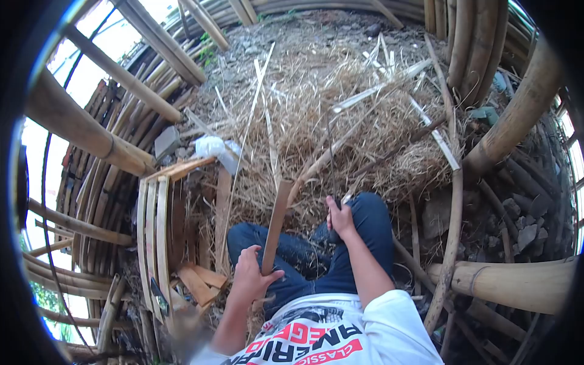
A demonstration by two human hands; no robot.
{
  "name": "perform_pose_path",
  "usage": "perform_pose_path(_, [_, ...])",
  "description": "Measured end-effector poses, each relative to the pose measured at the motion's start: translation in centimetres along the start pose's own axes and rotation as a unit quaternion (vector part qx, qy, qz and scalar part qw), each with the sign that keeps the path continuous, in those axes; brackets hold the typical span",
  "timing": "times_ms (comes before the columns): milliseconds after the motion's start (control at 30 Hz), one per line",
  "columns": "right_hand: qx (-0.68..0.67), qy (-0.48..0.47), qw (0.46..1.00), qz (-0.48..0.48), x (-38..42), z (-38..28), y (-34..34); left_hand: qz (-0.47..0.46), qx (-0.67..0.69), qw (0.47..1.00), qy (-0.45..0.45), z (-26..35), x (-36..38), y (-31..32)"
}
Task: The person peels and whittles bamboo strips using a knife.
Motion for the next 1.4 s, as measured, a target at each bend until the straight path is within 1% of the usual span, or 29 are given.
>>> perform_pose_path(33, [0.000, 0.006, 1.000, 0.000, 0.1, -0.1, 0.0, 0.032, -0.027, 0.998, 0.039, 1.3, -0.6, -1.2])
perform_pose_path(67, [0.006, 0.016, 1.000, 0.001, 0.1, -0.1, 0.1, 0.076, 0.051, 0.994, 0.061, 3.1, -0.9, -3.4])
perform_pose_path(100, [0.013, 0.028, 1.000, 0.001, 0.1, -0.1, 0.2, 0.081, 0.050, 0.993, 0.073, 4.9, -1.0, -5.5])
perform_pose_path(133, [0.011, 0.020, 1.000, 0.002, 0.1, -0.3, 0.3, 0.070, 0.119, 0.986, 0.098, 6.6, -0.7, -7.5])
perform_pose_path(167, [0.022, 0.034, 0.999, 0.001, 0.2, -0.4, 0.4, 0.060, 0.186, 0.973, 0.119, 8.2, -0.2, -9.5])
perform_pose_path(200, [0.034, 0.048, 0.998, -0.003, 0.1, -0.4, 0.9, 0.033, 0.315, 0.931, 0.180, 10.0, 0.7, -11.5])
perform_pose_path(233, [0.036, 0.047, 0.998, -0.010, 0.0, -0.3, 1.3, 0.006, 0.437, 0.869, 0.234, 11.5, 1.5, -13.3])
perform_pose_path(267, [0.057, 0.049, 0.997, -0.008, -0.2, -0.1, 1.3, 0.014, 0.436, 0.870, 0.230, 12.7, 1.3, -14.4])
perform_pose_path(300, [0.080, 0.052, 0.995, -0.008, -0.4, 0.2, 1.3, -0.019, 0.511, 0.776, 0.369, 15.2, 1.5, -15.9])
perform_pose_path(333, [0.088, 0.052, 0.995, -0.015, -0.5, 0.3, 1.4, -0.062, 0.568, 0.691, 0.443, 16.6, 1.8, -16.9])
perform_pose_path(367, [0.098, 0.054, 0.994, -0.018, -0.5, 0.5, 1.5, -0.096, 0.606, 0.633, 0.473, 17.5, 2.1, -17.9])
perform_pose_path(400, [0.107, 0.048, 0.993, -0.026, -0.7, 0.7, 1.5, -0.129, 0.640, 0.578, 0.490, 18.2, 2.4, -18.6])
perform_pose_path(467, [0.124, 0.044, 0.991, -0.037, -0.9, 1.1, 1.5, -0.175, 0.687, 0.496, 0.501, 18.8, 3.7, -19.6])
perform_pose_path(500, [0.125, 0.046, 0.990, -0.041, -1.1, 1.2, 1.8, -0.191, 0.702, 0.466, 0.504, 18.9, 4.1, -19.8])
perform_pose_path(567, [0.145, 0.048, 0.988, -0.038, -0.9, 1.1, 1.6, -0.215, 0.725, 0.416, 0.505, 19.1, 4.7, -20.3])
perform_pose_path(633, [0.136, 0.051, 0.989, -0.033, -0.7, 0.8, 1.7, -0.242, 0.741, 0.367, 0.508, 19.7, 5.1, -20.5])
perform_pose_path(700, [0.125, 0.047, 0.991, -0.015, -0.7, 0.7, 1.6, -0.263, 0.752, 0.331, 0.506, 20.0, 5.6, -20.8])
perform_pose_path(800, [0.123, 0.051, 0.991, -0.017, -0.8, 0.8, 1.5, -0.284, 0.766, 0.283, 0.502, 20.5, 6.0, -21.3])
perform_pose_path(933, [0.117, 0.034, 0.992, -0.023, -1.0, 1.2, 1.5, -0.299, 0.778, 0.243, 0.496, 21.9, 5.3, -21.5])
perform_pose_path(967, [0.110, 0.045, 0.993, -0.024, -1.0, 1.3, 1.5, -0.305, 0.780, 0.231, 0.495, 22.3, 4.9, -21.5])
perform_pose_path(1033, [0.120, 0.049, 0.991, -0.028, -0.8, 1.0, 1.6, -0.318, 0.770, 0.284, 0.475, 21.3, 5.0, -20.2])
perform_pose_path(1100, [0.128, 0.044, 0.991, -0.020, -0.8, 1.0, 1.6, -0.311, 0.771, 0.318, 0.457, 20.9, 4.9, -18.8])
perform_pose_path(1167, [0.128, 0.021, 0.991, -0.030, -0.6, 0.7, 1.7, -0.308, 0.772, 0.342, 0.438, 20.9, 5.0, -17.5])
perform_pose_path(1233, [0.134, 0.028, 0.990, -0.031, -0.9, 1.3, 1.7, -0.303, 0.773, 0.364, 0.422, 20.9, 5.0, -16.4])
perform_pose_path(1400, [0.147, 0.039, 0.988, -0.023, -0.7, 1.4, 1.4, -0.279, 0.777, 0.398, 0.401, 20.6, 5.1, -14.5])
Point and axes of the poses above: each hand's wrist, its own x-axis away from the middle knuckle, its own y-axis out of the palm, z = x × y, the point moved 5 cm from there along -x, towards the middle knuckle, and after that the axes turned 2 degrees about -y, right-handed, at the moved point
